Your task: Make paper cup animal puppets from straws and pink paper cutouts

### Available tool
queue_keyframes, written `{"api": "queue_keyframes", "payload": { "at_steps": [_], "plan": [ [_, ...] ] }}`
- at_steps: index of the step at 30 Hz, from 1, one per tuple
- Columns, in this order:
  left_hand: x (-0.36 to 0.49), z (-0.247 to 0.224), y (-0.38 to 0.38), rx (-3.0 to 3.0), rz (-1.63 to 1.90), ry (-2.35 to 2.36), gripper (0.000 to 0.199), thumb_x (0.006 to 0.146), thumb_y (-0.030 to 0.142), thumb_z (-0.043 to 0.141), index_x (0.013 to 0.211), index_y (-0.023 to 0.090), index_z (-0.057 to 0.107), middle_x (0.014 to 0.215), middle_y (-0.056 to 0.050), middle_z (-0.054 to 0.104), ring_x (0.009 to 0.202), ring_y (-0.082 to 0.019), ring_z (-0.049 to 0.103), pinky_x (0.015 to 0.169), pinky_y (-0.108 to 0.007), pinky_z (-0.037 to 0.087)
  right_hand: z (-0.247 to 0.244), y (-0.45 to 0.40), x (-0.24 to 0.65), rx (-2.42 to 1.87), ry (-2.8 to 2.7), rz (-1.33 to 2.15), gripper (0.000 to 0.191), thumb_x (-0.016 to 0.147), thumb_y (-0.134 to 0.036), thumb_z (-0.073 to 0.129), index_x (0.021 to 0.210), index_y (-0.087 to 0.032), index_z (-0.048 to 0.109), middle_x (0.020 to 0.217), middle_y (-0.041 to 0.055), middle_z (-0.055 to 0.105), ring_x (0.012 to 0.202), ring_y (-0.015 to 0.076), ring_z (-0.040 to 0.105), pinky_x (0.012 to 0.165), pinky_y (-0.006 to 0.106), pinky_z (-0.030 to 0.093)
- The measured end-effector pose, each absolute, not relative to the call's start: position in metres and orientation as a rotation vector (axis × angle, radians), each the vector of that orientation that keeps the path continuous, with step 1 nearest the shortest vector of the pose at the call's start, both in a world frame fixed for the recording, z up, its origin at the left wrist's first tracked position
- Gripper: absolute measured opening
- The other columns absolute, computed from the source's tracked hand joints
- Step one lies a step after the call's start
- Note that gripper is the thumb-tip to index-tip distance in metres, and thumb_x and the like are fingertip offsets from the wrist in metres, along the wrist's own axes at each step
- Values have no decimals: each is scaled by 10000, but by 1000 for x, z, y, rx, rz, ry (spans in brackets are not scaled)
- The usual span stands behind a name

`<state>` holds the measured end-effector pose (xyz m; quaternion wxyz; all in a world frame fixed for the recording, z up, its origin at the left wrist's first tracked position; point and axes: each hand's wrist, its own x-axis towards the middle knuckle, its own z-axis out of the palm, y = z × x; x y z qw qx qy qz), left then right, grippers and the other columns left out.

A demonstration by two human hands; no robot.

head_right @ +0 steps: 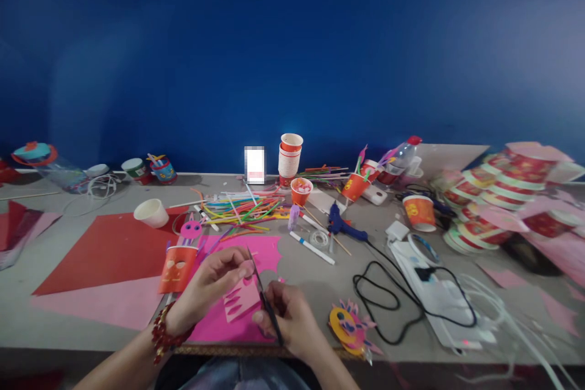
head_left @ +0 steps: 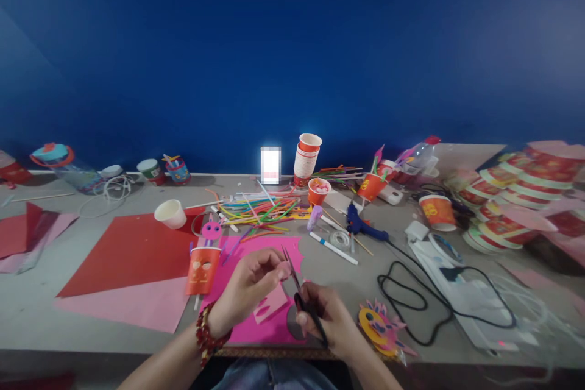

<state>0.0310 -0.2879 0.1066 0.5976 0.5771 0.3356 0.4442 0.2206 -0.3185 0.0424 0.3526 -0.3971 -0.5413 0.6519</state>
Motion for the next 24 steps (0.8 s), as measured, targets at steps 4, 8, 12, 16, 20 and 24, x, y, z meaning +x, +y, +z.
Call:
{"api": "queue_keyframes", "payload": {
  "at_steps": [4,8,12,16,20,24],
  "plan": [
    [31,105,-288,1332,1029,779,257,933,340,592,763,149,566,788,-20,523,725,-134,473,660,-244,367,40,-318,221,-1033,-1404,1669,644,623,-767,724,690,-210,408,583,-73,386,482,69,346,452,203,258],
    [30,102,-288,1333,1024,785,251,934,338,591,771,149,570,794,-21,528,732,-136,481,665,-245,371,40,-318,222,-1034,-1406,1677,646,618,-771,723,682,-211,408,567,-77,385,470,68,349,450,203,262],
    [30,103,-288,1339,1024,781,260,933,350,592,773,146,575,787,-20,524,724,-134,477,660,-243,370,40,-318,222,-1043,-1398,1689,648,614,-773,724,690,-212,408,564,-80,391,468,67,346,448,203,254],
    [30,105,-288,1332,1014,795,257,928,348,600,775,142,583,792,-22,529,725,-131,479,662,-240,373,39,-318,222,-1044,-1414,1676,646,624,-773,715,688,-212,402,558,-77,402,473,68,334,450,209,232],
    [30,106,-287,1318,1008,794,251,917,341,617,769,142,585,795,-23,542,726,-130,488,665,-238,378,38,-318,223,-1067,-1449,1626,638,636,-767,712,672,-209,404,548,-80,383,491,69,302,464,216,214],
    [30,105,-286,1315,1005,796,244,915,334,620,767,144,580,801,-23,545,727,-130,496,665,-240,377,37,-319,225,-1064,-1463,1598,627,653,-766,696,674,-212,403,551,-81,367,487,73,307,457,217,206]
  ]
}}
